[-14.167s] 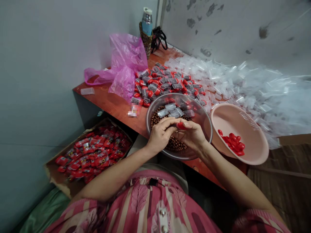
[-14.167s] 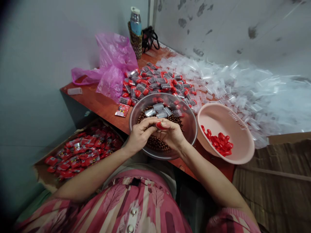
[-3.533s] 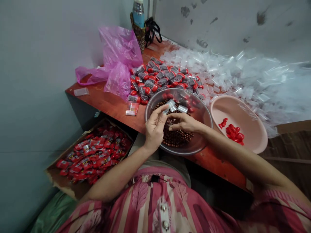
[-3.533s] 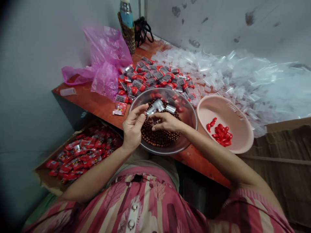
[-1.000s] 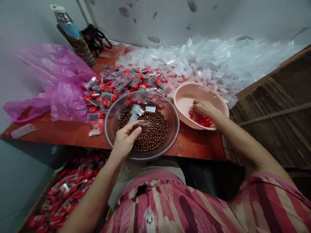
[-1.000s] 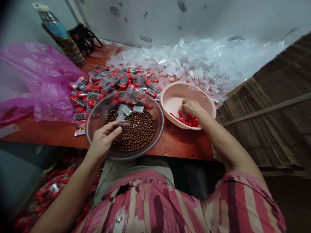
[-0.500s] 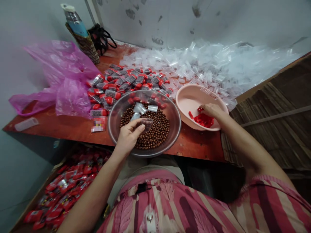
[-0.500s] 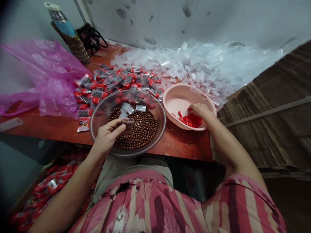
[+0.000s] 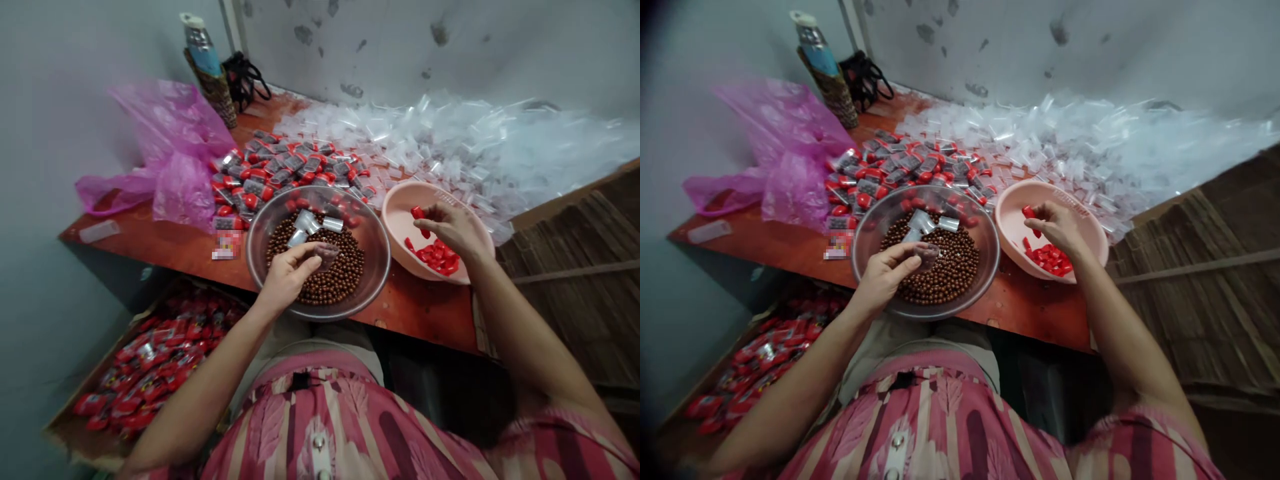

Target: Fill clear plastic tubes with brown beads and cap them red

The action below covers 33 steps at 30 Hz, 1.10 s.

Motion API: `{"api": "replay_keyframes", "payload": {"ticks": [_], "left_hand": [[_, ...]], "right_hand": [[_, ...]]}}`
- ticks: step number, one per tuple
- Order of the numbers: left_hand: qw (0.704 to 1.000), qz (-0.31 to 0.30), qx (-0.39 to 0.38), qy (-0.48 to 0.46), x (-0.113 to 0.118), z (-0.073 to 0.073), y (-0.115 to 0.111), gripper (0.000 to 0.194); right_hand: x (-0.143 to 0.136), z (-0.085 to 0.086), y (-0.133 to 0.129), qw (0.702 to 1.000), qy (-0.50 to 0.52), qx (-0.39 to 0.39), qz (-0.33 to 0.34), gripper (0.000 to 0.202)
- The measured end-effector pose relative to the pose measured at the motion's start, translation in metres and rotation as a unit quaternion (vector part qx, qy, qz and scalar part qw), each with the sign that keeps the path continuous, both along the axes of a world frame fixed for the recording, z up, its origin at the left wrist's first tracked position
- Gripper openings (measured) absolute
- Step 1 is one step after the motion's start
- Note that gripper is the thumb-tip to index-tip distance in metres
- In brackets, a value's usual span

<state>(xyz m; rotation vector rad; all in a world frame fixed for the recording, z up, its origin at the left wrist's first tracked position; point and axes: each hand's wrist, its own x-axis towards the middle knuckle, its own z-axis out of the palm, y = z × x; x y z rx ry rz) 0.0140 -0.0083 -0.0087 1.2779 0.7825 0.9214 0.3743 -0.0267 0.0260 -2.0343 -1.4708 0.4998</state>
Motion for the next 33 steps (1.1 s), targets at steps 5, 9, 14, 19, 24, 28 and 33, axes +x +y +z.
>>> {"api": "replay_keyframes", "payload": {"ticks": [5,9,14,19,24,28,33], "left_hand": [[0.999,0.011,0.044,0.017,0.0,0.0,-0.001,0.03],[0.992,0.069,0.095,0.046,-0.001,-0.003,-0.003,0.026],[0.983,0.1,0.132,0.078,-0.002,-0.004,-0.006,0.027],[0.981,0.11,0.136,0.083,-0.003,-0.003,-0.007,0.028],[0.981,0.116,0.134,0.078,-0.003,0.0,-0.008,0.027],[0.982,0.114,0.133,0.072,-0.004,-0.001,-0.009,0.027],[0.979,0.123,0.154,0.054,-0.005,-0.004,-0.01,0.025]], "right_hand": [[-0.108,0.023,-0.004,0.935,0.314,0.027,0.163,0.032],[-0.156,0.026,-0.005,0.918,0.299,-0.013,0.261,0.032],[-0.17,0.02,0.0,0.93,0.207,0.008,0.305,0.042],[-0.174,0.023,-0.001,0.917,-0.055,0.165,0.359,0.031],[-0.174,0.022,0.0,0.885,-0.155,0.227,0.377,0.034],[-0.174,0.018,0.005,0.905,-0.054,0.218,0.361,0.031],[-0.174,0.02,0.006,0.917,0.064,0.177,0.351,0.031]]}}
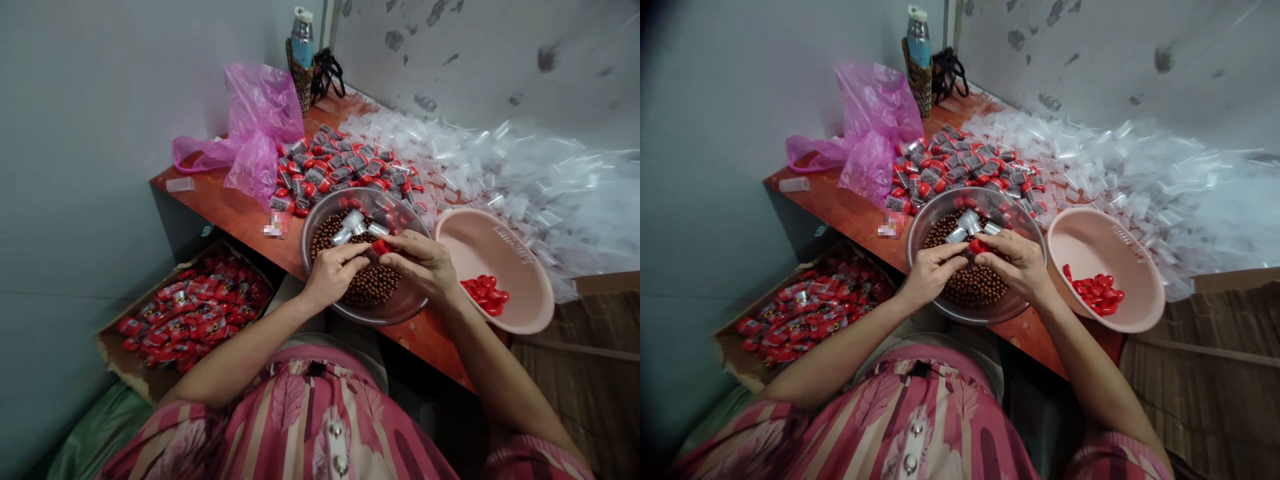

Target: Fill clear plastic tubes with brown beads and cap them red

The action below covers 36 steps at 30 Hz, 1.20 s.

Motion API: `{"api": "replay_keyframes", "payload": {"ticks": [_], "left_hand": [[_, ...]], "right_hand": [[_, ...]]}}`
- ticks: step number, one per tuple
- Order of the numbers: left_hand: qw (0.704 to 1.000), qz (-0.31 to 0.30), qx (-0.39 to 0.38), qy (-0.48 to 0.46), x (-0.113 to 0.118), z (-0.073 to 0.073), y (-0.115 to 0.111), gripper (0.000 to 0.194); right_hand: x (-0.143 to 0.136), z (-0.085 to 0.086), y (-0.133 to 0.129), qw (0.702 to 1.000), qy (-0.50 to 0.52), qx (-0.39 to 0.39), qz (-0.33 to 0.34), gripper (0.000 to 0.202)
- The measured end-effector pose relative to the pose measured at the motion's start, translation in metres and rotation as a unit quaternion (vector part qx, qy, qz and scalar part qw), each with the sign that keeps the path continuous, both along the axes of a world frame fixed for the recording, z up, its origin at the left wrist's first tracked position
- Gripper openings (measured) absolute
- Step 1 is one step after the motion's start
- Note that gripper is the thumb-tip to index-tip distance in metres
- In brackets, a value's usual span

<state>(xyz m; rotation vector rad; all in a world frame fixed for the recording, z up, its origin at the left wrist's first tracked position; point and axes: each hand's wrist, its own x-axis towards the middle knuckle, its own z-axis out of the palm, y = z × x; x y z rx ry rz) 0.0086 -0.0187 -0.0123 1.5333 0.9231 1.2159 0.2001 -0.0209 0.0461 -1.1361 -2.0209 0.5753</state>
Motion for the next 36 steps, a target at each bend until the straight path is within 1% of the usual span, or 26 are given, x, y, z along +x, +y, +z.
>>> {"api": "replay_keyframes", "payload": {"ticks": [3,5,7,10,12,14,15,17,20,22,23,27,30,32,34,36], "left_hand": [[1.0,0.006,0.014,0.005,-0.001,0.001,-0.001,0.025],[1.0,0.011,0.024,0.009,-0.001,0.002,-0.002,0.024],[0.999,0.026,0.026,0.006,-0.001,0.002,-0.003,0.024],[0.998,0.058,0.003,-0.009,-0.003,-0.001,-0.004,0.025],[0.997,0.066,-0.028,-0.016,-0.003,-0.003,-0.004,0.024],[0.995,0.059,-0.077,-0.025,-0.003,-0.005,-0.003,0.024],[0.992,0.051,-0.106,-0.039,-0.002,-0.006,-0.001,0.025],[0.984,0.035,-0.155,-0.079,0.001,-0.006,0.003,0.028],[0.973,0.026,-0.185,-0.134,0.006,-0.004,0.009,0.028],[0.968,0.019,-0.195,-0.154,0.008,-0.002,0.012,0.028],[0.966,0.013,-0.199,-0.161,0.008,-0.001,0.012,0.028],[0.963,-0.002,-0.205,-0.178,0.009,0.0,0.013,0.027],[0.954,0.0,-0.228,-0.194,0.009,-0.002,0.016,0.027],[0.949,0.007,-0.24,-0.204,0.01,-0.004,0.018,0.026],[0.947,0.011,-0.239,-0.214,0.011,-0.004,0.02,0.027],[0.945,0.006,-0.234,-0.227,0.012,-0.003,0.02,0.028]], "right_hand": [[0.002,0.002,-0.001,0.999,0.023,-0.046,0.012,0.031],[0.001,0.003,-0.001,0.998,0.017,-0.052,0.009,0.031],[-0.003,0.002,-0.001,1.0,0.003,-0.03,0.001,0.03],[-0.009,-0.002,0.0,1.0,-0.029,0.008,0.006,0.03],[-0.013,-0.008,0.001,0.998,-0.047,0.028,0.025,0.03],[-0.015,-0.014,0.001,0.995,-0.082,0.061,0.014,0.031],[-0.016,-0.017,0.0,0.99,-0.116,0.082,-0.006,0.034],[-0.018,-0.022,-0.001,0.971,-0.201,0.123,-0.048,0.041],[-0.019,-0.024,-0.003,0.937,-0.3,0.17,-0.061,0.061],[-0.019,-0.024,-0.004,0.921,-0.33,0.193,-0.069,0.071],[-0.019,-0.025,-0.004,0.916,-0.338,0.203,-0.078,0.072],[-0.02,-0.036,-0.002,0.903,-0.338,0.234,-0.126,0.064],[-0.022,-0.045,0.003,0.902,-0.327,0.242,-0.142,0.062],[-0.023,-0.047,0.007,0.908,-0.317,0.235,-0.139,0.062],[-0.023,-0.044,0.009,0.923,-0.299,0.207,-0.126,0.062],[-0.02,-0.038,0.009,0.952,-0.25,0.153,-0.093,0.069]]}}
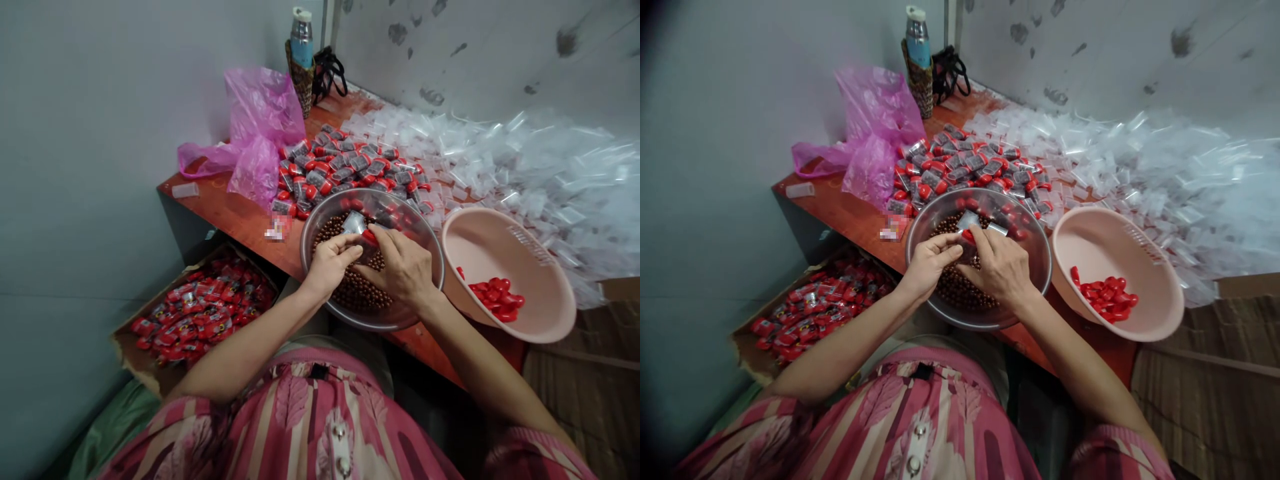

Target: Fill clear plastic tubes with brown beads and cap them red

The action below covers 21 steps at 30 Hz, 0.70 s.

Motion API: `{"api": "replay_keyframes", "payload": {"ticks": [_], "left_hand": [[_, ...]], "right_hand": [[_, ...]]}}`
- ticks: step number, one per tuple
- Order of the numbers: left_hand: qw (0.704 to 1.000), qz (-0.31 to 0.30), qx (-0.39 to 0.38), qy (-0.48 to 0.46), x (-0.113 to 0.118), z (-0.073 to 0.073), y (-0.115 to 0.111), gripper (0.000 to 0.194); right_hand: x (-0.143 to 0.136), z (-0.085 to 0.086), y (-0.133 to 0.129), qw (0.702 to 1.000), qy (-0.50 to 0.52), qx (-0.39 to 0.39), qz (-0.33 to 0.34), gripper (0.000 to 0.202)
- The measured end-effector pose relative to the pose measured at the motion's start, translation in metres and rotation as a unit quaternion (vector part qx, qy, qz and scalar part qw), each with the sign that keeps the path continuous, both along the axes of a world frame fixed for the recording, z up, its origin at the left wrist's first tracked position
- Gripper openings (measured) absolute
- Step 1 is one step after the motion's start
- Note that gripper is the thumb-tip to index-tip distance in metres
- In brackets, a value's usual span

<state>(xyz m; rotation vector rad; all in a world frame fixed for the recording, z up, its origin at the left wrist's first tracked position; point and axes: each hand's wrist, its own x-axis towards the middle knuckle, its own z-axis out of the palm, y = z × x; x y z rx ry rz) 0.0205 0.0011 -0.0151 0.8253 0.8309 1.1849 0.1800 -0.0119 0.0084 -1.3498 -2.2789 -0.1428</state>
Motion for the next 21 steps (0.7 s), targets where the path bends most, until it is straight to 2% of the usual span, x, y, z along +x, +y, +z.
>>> {"api": "replay_keyframes", "payload": {"ticks": [2,4,7,9,11,14,17,19,21], "left_hand": [[1.0,-0.006,-0.006,-0.025,0.0,0.002,-0.001,0.031],[0.998,-0.01,-0.023,-0.051,-0.001,0.004,-0.001,0.036],[0.997,-0.017,-0.039,-0.064,-0.002,0.004,-0.002,0.042],[0.998,-0.024,-0.024,-0.046,-0.003,0.004,-0.003,0.041],[1.0,-0.023,0.015,-0.004,-0.003,0.003,-0.004,0.035],[0.991,-0.023,0.093,0.091,-0.004,0.003,-0.007,0.025],[0.976,-0.025,0.158,0.151,-0.006,0.004,-0.009,0.022],[0.97,-0.018,0.173,0.169,-0.007,0.003,-0.01,0.023],[0.969,-0.009,0.168,0.182,-0.008,0.003,-0.011,0.023]], "right_hand": [[0.005,0.007,-0.004,0.989,0.108,-0.088,0.046,0.081],[0.011,0.01,-0.009,0.946,0.257,-0.18,0.086,0.083],[0.022,0.009,-0.016,0.854,0.444,-0.261,0.081,0.06],[0.027,0.005,-0.015,0.812,0.508,-0.284,0.051,0.046],[0.03,0.004,-0.01,0.782,0.546,-0.299,0.024,0.042],[0.028,0.005,-0.001,0.738,0.581,-0.344,0.019,0.047],[0.021,0.008,0.003,0.661,0.589,-0.463,0.051,0.05],[0.015,0.008,0.002,0.611,0.576,-0.539,0.065,0.047],[0.008,0.007,0.0,0.591,0.571,-0.567,0.061,0.043]]}}
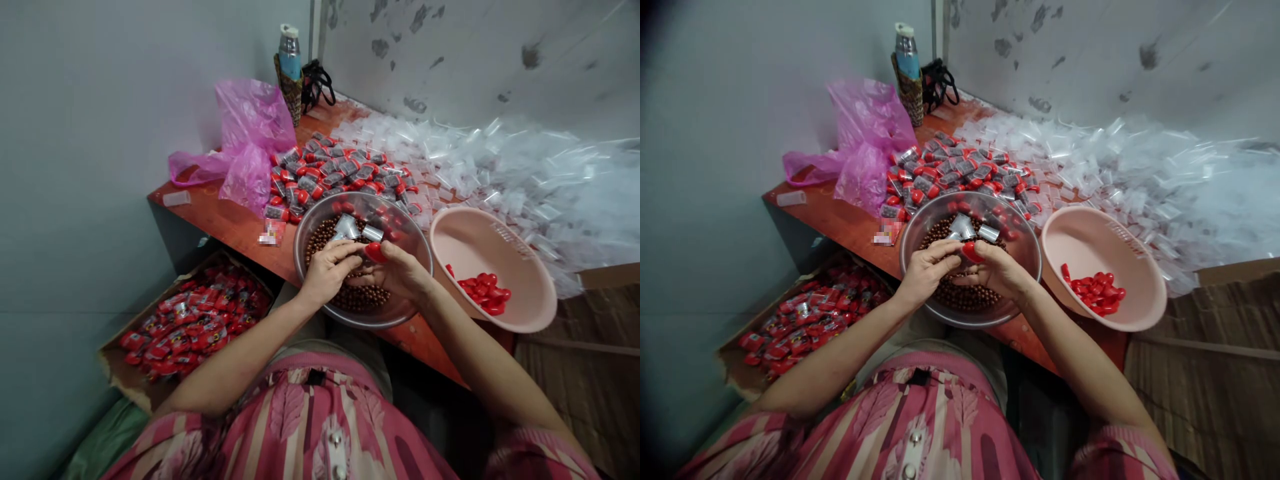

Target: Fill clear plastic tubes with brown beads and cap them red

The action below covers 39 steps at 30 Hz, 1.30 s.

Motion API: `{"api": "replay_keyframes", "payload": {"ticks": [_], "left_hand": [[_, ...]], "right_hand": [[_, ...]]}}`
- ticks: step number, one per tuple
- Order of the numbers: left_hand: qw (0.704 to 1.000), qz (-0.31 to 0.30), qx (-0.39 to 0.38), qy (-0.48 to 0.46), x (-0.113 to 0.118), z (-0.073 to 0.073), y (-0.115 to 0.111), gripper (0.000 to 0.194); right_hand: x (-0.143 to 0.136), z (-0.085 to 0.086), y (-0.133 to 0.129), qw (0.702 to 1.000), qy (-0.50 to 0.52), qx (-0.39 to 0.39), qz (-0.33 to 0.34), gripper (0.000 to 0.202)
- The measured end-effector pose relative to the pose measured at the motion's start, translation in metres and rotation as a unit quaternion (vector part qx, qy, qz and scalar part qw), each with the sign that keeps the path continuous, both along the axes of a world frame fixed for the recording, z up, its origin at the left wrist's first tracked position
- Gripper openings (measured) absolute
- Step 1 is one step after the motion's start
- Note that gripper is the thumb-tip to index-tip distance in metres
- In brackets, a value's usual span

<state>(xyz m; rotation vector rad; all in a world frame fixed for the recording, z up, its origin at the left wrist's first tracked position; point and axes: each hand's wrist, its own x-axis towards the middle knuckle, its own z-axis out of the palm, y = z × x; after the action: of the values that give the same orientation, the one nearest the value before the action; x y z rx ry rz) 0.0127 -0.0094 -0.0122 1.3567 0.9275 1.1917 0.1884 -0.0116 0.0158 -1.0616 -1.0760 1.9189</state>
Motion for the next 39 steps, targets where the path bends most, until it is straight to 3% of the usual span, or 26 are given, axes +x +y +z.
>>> {"api": "replay_keyframes", "payload": {"ticks": [8,10,13,16,20,24,28,32,34,36,39], "left_hand": [[1.0,0.01,0.027,0.004,0.001,0.004,-0.002,0.022],[0.999,0.024,0.023,0.015,0.002,0.002,-0.002,0.023],[0.999,0.052,0.007,0.0,0.003,-0.004,0.001,0.031],[0.996,0.07,-0.017,-0.055,0.004,-0.009,0.004,0.046],[0.995,0.038,-0.052,-0.071,0.001,-0.012,0.005,0.043],[0.995,0.045,-0.064,-0.068,-0.001,-0.013,0.005,0.04],[0.995,0.05,-0.063,-0.063,-0.001,-0.013,0.005,0.037],[0.996,0.047,-0.057,-0.057,0.001,-0.009,0.003,0.034],[0.996,0.042,-0.054,-0.05,0.001,-0.007,0.002,0.034],[0.997,0.044,-0.052,-0.046,0.002,-0.006,0.001,0.032],[0.995,0.057,-0.053,-0.057,0.003,-0.006,0.001,0.029]], "right_hand": [[-0.027,-0.001,-0.003,0.987,0.025,-0.032,-0.156,0.026],[-0.03,-0.002,-0.002,0.985,0.017,-0.044,-0.166,0.025],[-0.027,-0.002,0.009,0.991,-0.012,-0.028,-0.131,0.029],[-0.02,0.0,0.042,0.99,-0.042,0.048,-0.127,0.039],[-0.023,0.013,0.108,0.966,-0.09,0.155,-0.185,0.072],[-0.027,0.037,0.144,0.963,-0.084,0.114,-0.228,0.085],[-0.003,0.046,0.123,0.964,-0.077,0.083,-0.241,0.066],[0.072,0.038,0.075,0.946,-0.139,0.134,-0.258,0.047],[0.116,0.034,0.052,0.911,-0.282,0.178,-0.244,0.036],[0.151,0.031,0.032,0.875,-0.424,0.159,-0.171,0.025],[0.175,0.024,0.01,0.823,-0.544,0.138,-0.091,0.018]]}}
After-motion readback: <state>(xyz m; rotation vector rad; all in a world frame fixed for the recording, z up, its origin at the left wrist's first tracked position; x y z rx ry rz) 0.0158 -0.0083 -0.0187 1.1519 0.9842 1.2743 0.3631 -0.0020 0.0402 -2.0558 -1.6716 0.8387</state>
